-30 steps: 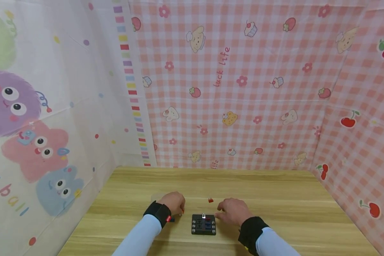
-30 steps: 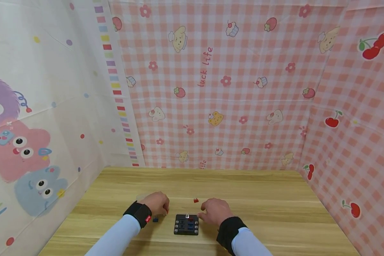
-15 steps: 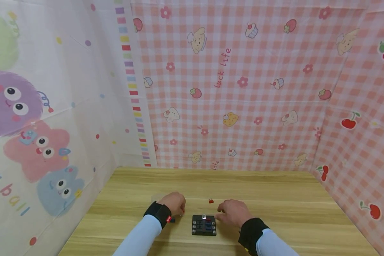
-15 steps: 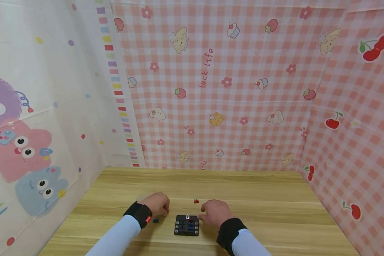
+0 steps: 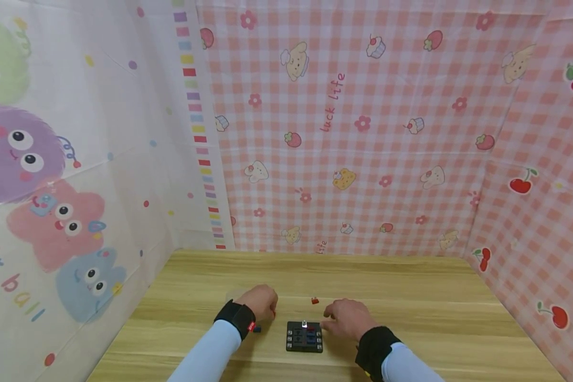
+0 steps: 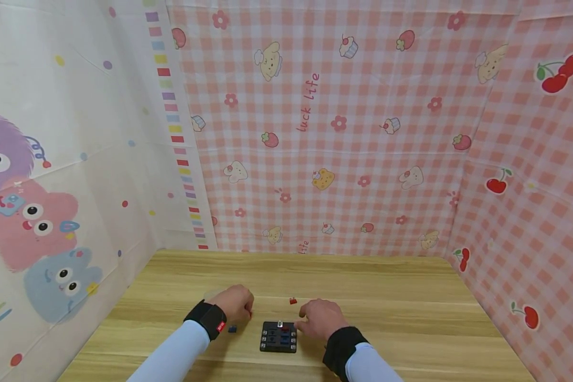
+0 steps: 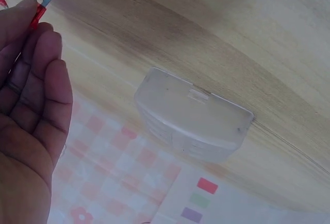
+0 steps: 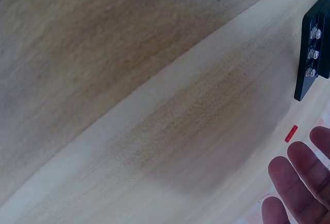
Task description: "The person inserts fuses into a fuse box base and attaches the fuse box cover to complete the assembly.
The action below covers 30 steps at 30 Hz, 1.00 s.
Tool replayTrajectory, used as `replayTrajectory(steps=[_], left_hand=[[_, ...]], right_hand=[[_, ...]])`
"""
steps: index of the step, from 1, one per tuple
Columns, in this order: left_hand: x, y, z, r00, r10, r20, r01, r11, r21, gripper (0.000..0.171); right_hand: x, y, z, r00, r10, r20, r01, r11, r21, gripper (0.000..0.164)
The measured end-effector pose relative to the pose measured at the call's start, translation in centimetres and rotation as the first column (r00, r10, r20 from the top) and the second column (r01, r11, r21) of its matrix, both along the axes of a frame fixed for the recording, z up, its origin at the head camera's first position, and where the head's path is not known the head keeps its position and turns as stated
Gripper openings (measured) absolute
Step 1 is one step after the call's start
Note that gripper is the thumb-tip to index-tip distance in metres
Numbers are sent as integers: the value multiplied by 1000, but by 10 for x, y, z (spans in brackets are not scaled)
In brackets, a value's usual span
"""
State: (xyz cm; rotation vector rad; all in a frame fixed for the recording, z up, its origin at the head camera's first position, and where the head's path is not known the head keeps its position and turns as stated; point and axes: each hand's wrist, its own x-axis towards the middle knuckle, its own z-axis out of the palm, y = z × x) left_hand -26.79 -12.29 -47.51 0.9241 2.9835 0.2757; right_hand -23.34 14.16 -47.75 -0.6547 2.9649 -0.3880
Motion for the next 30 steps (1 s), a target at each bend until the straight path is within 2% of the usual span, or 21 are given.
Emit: replayTrajectory(steps=[8,20,30], left_hand=[[-3,2,0,1000,2,3,-2,1000,-3,20],[-5,4,6,998,-57,-17,57,998,-7,11],[-8,10,10,990,-137,-18,137,991,6,13]], right_hand=[[1,-1,2,999,-6,34,6,1000,-4,32],[-1,0,-1,999,8,49,-8,1000,-18,37],[1,-4,0,992,3,127,-2,1000,-10,50]])
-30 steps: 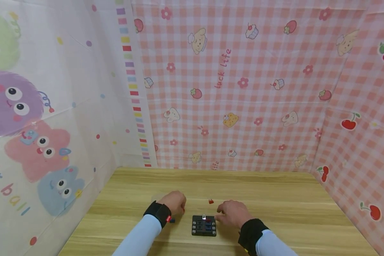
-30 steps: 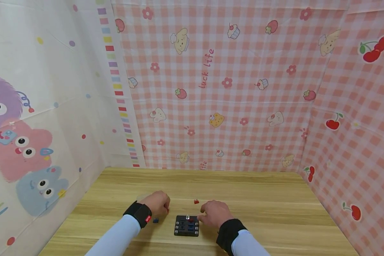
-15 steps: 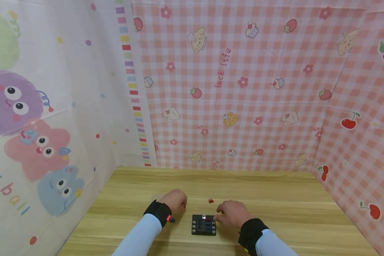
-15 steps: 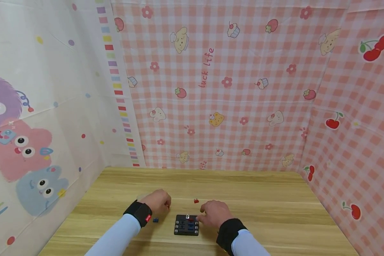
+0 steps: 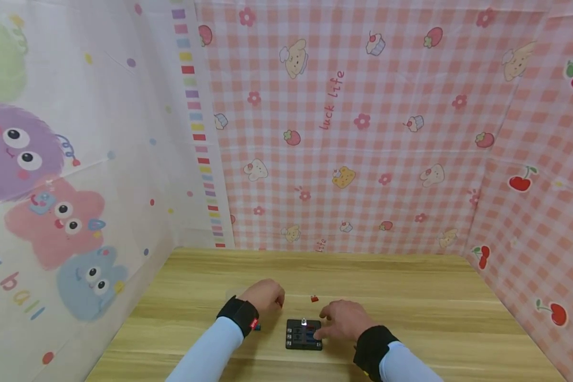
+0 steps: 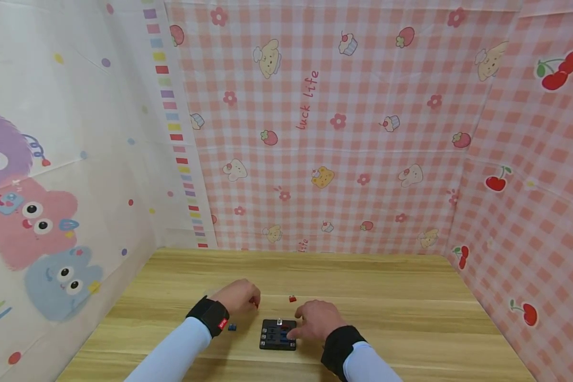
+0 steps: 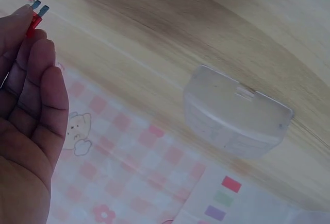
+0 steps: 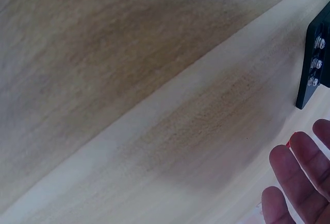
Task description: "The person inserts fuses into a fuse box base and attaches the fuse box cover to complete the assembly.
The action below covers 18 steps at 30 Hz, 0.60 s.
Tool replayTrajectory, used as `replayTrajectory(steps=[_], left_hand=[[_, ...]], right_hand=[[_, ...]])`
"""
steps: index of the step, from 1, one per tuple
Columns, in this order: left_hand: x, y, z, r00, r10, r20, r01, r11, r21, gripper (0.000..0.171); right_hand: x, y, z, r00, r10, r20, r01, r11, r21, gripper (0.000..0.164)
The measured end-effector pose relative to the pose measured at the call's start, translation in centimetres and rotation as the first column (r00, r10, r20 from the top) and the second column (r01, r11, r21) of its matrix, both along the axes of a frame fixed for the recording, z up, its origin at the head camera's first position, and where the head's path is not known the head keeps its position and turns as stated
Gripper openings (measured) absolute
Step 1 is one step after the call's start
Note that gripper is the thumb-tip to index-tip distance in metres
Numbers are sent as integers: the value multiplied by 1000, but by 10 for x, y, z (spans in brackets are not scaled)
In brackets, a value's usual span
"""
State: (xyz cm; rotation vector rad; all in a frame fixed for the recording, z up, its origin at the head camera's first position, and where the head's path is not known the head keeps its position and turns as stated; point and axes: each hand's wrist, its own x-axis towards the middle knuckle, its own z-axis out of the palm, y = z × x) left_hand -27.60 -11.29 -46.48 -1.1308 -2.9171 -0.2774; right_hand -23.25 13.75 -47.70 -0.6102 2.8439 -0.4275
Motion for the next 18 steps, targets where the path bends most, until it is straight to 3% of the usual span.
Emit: replayTrajectory(steps=[10,18], left_hand=[[0,3,4,1000,12,29,-12,1000,22,11],[4,9,11,999,15,43,-15,1000,18,11]], right_hand=[[3,-4,3,999,-2,35,1,1000,12,57],[5,-8,3,999,24,32,-26,999,36,52]])
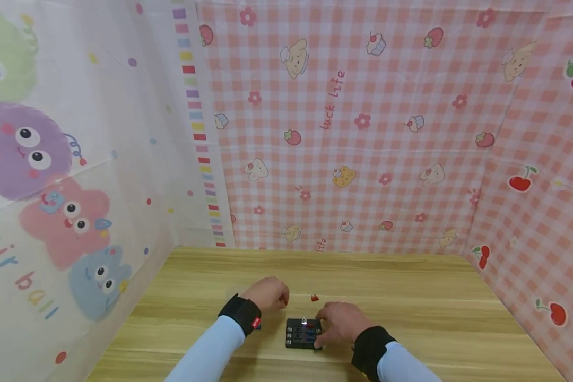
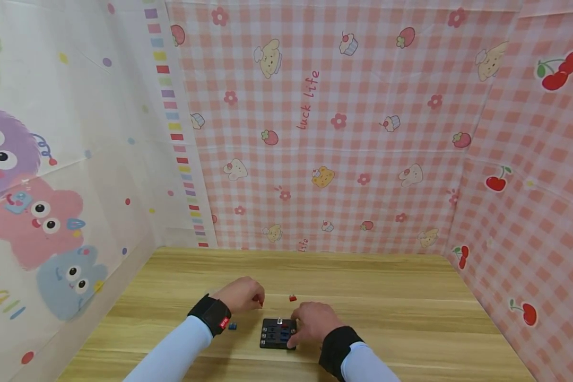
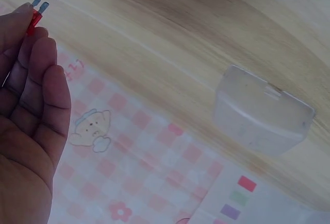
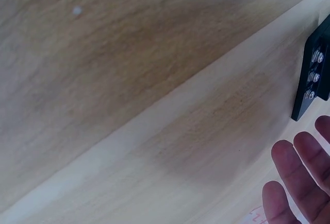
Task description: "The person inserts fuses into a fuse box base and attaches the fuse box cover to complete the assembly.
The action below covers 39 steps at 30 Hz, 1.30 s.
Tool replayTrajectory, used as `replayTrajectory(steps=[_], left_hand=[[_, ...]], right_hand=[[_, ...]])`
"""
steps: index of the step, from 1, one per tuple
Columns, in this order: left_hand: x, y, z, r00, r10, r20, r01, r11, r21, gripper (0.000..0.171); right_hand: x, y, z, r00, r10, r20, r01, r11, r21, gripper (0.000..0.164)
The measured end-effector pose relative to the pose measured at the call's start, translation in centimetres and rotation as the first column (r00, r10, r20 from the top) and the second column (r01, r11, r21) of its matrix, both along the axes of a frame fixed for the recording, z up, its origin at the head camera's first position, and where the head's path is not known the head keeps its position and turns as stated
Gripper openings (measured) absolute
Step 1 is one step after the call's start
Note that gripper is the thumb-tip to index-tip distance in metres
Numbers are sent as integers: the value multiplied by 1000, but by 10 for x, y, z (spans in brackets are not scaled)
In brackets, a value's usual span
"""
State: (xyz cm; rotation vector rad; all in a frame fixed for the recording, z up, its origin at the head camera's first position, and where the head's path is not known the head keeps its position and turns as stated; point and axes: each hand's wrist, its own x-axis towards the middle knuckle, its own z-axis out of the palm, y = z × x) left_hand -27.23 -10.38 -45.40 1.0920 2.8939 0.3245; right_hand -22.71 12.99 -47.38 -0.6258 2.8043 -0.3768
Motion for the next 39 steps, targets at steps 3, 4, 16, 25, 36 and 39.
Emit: replayTrajectory(steps=[3,4,16,25,36,39], left_hand=[[1,3,3,1000,-13,-7,13,1000,-6,10],[2,4,4,1000,-15,-5,15,1000,-7,10],[9,13,14,998,-59,-37,58,998,-22,8],[13,15,20,997,-62,-40,61,998,-22,7],[13,16,18,997,-66,-26,65,998,-22,5],[13,16,17,997,-71,-26,71,997,-15,5]], right_hand=[[0,-2,0,1000,9,-3,-9,1000,4,52],[0,-2,-1,1000,14,-9,-14,1000,7,51],[0,-2,-7,999,42,-25,-41,999,17,51],[-1,-1,-11,997,70,-42,-69,997,18,50],[1,-2,-9,988,127,-85,-126,992,27,41],[1,-3,-9,986,138,-94,-135,990,39,39]])
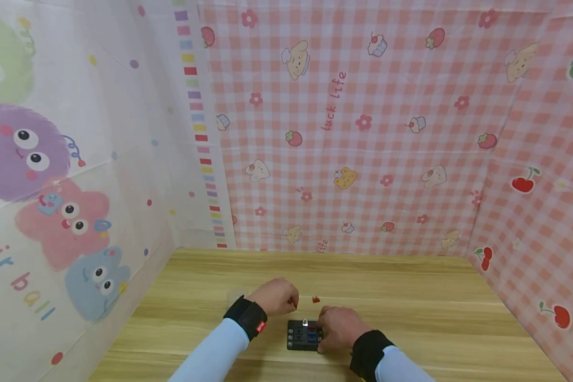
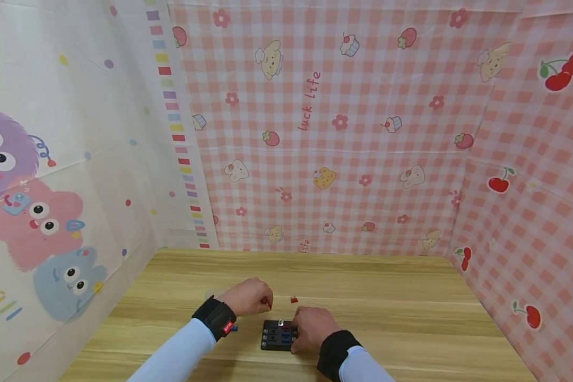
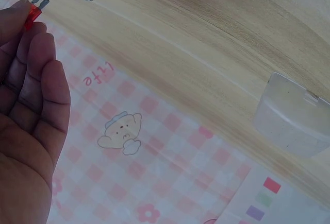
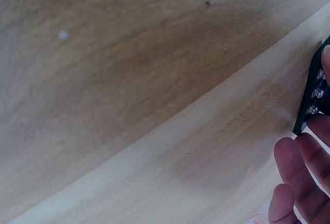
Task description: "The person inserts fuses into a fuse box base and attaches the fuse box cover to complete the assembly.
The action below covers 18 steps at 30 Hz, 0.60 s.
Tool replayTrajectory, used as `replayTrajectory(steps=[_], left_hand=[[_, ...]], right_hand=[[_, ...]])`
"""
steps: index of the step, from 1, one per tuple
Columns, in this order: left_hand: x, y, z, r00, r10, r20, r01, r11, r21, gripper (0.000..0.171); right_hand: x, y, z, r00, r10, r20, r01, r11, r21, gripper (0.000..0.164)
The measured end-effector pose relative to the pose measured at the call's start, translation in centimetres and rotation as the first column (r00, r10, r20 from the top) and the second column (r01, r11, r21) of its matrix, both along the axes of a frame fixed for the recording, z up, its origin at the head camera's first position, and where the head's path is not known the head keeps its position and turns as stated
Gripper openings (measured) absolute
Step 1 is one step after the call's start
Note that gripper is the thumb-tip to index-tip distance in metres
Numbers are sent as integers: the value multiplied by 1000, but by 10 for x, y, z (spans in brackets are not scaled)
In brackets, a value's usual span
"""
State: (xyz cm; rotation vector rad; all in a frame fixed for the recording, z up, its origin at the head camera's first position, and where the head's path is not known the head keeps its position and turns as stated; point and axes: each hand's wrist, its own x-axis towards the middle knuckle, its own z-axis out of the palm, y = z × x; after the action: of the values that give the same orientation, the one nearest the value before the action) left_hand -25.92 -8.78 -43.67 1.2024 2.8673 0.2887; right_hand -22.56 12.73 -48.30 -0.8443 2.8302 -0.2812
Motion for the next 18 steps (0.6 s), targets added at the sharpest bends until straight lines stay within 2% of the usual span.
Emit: replayTrajectory(steps=[9,18], left_hand=[[1,1,0,999,-4,40,4,1000,13,5],[0,3,-5,995,11,102,-14,1000,24,8]], right_hand=[[2,-4,2,999,12,-45,-10,1000,28,38],[0,-6,3,999,4,-37,-2,998,60,38]])
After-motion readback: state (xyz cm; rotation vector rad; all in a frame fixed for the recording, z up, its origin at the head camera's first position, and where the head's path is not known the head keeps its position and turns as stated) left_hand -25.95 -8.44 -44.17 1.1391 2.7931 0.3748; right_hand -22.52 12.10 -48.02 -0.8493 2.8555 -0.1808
